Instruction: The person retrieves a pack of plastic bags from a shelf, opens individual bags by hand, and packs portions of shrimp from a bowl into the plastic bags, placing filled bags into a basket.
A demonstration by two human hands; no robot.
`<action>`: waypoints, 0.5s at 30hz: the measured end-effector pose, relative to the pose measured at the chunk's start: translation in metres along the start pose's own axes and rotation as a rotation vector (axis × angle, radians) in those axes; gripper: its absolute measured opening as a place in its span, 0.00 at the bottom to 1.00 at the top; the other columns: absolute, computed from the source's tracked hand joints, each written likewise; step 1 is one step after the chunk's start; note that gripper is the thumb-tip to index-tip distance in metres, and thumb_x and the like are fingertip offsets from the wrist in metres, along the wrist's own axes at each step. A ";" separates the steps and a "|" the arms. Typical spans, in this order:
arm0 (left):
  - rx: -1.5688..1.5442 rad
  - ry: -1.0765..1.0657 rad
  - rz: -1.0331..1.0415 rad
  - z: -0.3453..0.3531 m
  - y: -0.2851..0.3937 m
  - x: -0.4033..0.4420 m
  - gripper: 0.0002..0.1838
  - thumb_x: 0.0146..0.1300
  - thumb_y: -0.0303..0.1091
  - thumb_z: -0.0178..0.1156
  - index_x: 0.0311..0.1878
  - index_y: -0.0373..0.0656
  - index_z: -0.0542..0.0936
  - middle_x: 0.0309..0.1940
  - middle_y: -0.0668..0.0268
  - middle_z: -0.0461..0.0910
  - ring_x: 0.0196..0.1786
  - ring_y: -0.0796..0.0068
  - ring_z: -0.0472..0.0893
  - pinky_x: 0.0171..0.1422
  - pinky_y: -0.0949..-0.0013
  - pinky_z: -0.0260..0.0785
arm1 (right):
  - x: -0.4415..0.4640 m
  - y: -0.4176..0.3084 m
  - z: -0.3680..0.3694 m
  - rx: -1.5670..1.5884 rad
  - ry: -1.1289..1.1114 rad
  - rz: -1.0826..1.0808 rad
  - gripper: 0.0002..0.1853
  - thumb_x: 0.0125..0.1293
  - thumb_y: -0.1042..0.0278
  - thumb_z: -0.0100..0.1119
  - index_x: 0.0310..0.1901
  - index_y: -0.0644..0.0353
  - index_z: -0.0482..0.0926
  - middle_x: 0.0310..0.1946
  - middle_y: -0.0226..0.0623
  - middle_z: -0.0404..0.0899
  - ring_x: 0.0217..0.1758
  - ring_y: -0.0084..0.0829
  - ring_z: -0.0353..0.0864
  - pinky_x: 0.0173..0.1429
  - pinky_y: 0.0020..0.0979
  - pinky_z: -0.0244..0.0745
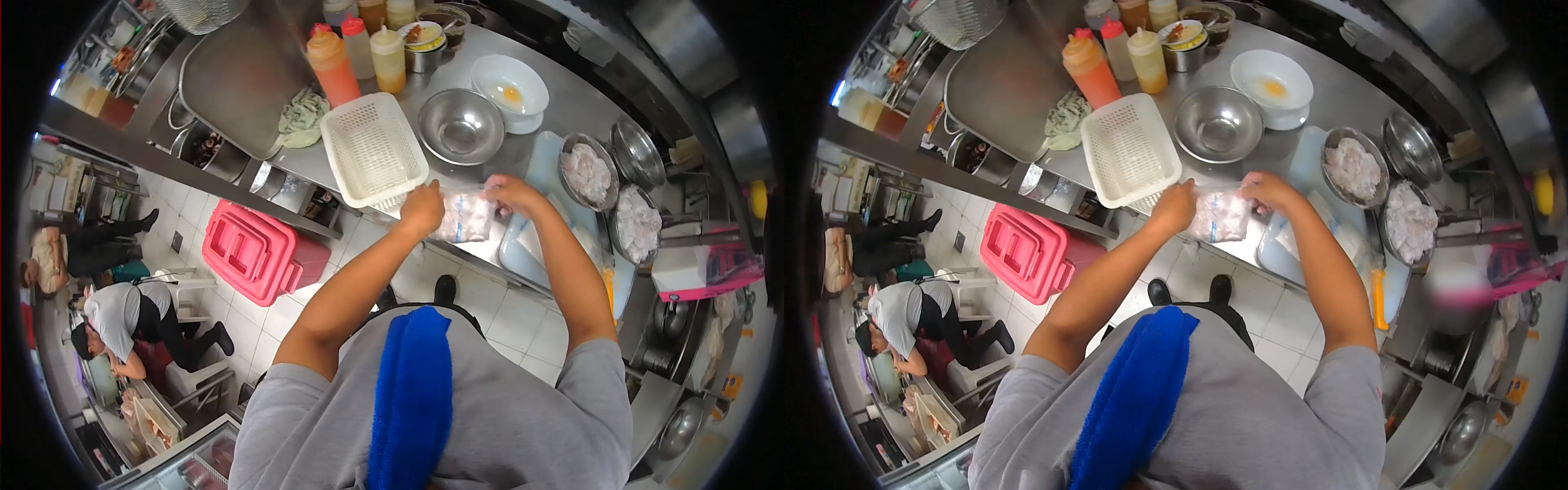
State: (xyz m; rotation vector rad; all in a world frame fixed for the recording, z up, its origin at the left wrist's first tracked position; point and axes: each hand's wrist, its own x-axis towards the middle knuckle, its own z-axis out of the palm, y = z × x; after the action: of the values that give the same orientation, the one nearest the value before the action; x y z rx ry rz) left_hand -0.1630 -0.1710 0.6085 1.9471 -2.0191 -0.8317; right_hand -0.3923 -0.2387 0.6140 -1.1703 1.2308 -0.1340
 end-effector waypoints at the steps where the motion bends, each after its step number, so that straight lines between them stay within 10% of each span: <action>1: -0.037 0.038 0.008 0.006 -0.004 0.001 0.19 0.65 0.32 0.47 0.54 0.28 0.71 0.45 0.37 0.74 0.54 0.43 0.73 0.58 0.52 0.67 | 0.001 -0.003 -0.002 0.026 -0.074 -0.001 0.15 0.56 0.61 0.66 0.42 0.55 0.75 0.34 0.28 0.75 0.37 0.22 0.73 0.35 0.27 0.72; 15: -0.117 0.067 0.169 0.026 -0.019 0.003 0.11 0.63 0.29 0.47 0.36 0.34 0.78 0.36 0.50 0.78 0.41 0.50 0.76 0.50 0.55 0.69 | -0.024 0.003 -0.001 0.078 -0.085 0.053 0.09 0.58 0.68 0.61 0.39 0.62 0.78 0.31 0.31 0.77 0.33 0.23 0.77 0.40 0.27 0.77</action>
State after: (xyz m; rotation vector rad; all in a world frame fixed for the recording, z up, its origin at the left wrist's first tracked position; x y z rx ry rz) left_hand -0.1604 -0.1666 0.5764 1.6926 -2.0142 -0.8134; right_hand -0.4037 -0.2225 0.6279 -1.0648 1.1703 -0.0908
